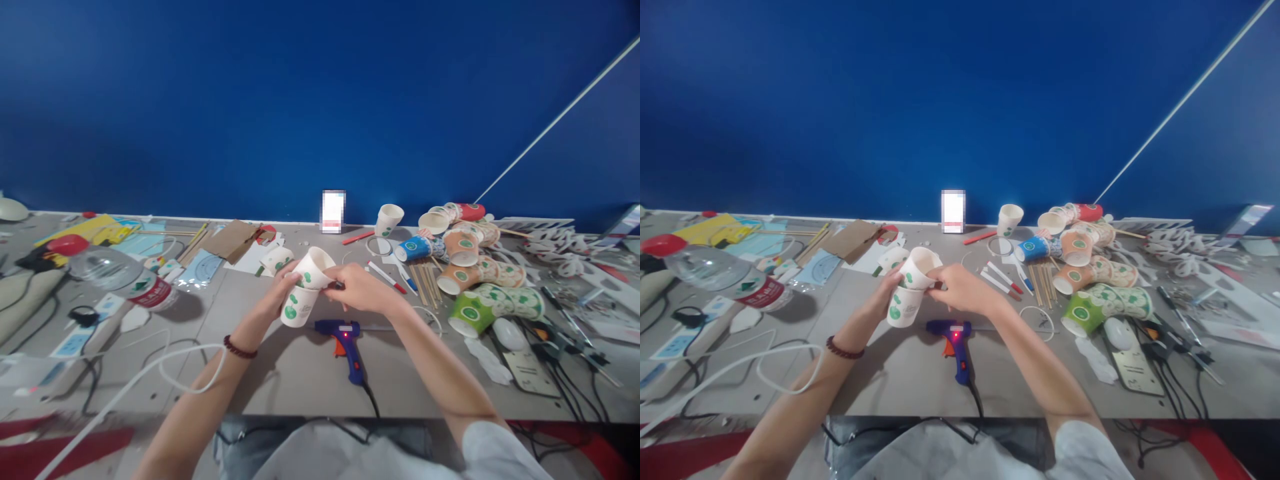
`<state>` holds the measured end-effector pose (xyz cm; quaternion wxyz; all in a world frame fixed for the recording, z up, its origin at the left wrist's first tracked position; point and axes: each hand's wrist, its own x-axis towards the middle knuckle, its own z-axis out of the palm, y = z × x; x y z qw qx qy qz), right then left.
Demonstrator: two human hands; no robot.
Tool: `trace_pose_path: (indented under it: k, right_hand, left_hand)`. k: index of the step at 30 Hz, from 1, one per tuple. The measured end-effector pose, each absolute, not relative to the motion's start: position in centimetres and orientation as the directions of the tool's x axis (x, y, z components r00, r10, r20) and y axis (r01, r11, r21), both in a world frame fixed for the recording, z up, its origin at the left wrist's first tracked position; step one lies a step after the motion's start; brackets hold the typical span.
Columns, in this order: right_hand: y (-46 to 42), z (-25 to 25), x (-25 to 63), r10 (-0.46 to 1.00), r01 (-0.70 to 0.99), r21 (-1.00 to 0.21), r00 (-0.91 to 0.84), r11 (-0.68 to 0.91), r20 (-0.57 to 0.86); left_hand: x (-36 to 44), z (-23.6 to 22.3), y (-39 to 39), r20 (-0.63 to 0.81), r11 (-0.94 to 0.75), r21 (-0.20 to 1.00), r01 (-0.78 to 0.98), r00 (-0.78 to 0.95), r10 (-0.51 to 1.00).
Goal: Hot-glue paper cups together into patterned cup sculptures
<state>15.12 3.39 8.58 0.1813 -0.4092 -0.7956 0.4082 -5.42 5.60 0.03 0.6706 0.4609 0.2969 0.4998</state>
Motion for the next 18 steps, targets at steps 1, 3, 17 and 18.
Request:
trace_pose_path:
  k: [1, 3, 17, 18]
  right_hand:
    - [3.39, 8.53, 15.10, 0.798, 0.498, -0.801, -0.601, 0.332, -0.043]
    - [3.40, 8.44, 15.04, 0.794, 0.489, -0.804, -0.607, 0.338, -0.036]
    - [3.36, 8.26, 14.63, 0.789, 0.503, -0.738, -0.611, 0.450, 0.065]
    - [3.36, 8.22, 14.60, 0.788, 0.506, -0.731, -0.611, 0.459, 0.072]
  left_hand:
    - [-5.44, 0.02, 5.62, 0.062, 0.077, 0.914, -0.398, 0.325, 0.944]
    - [-5.48, 0.05, 5.64, 0.055, 0.088, 0.911, -0.404, 0.330, 0.942]
    - [-5.69, 0.34, 5.74, 0.030, 0.093, 0.926, -0.365, 0.318, 0.948]
    - [-5.69, 0.35, 5.74, 0.032, 0.094, 0.925, -0.368, 0.322, 0.946]
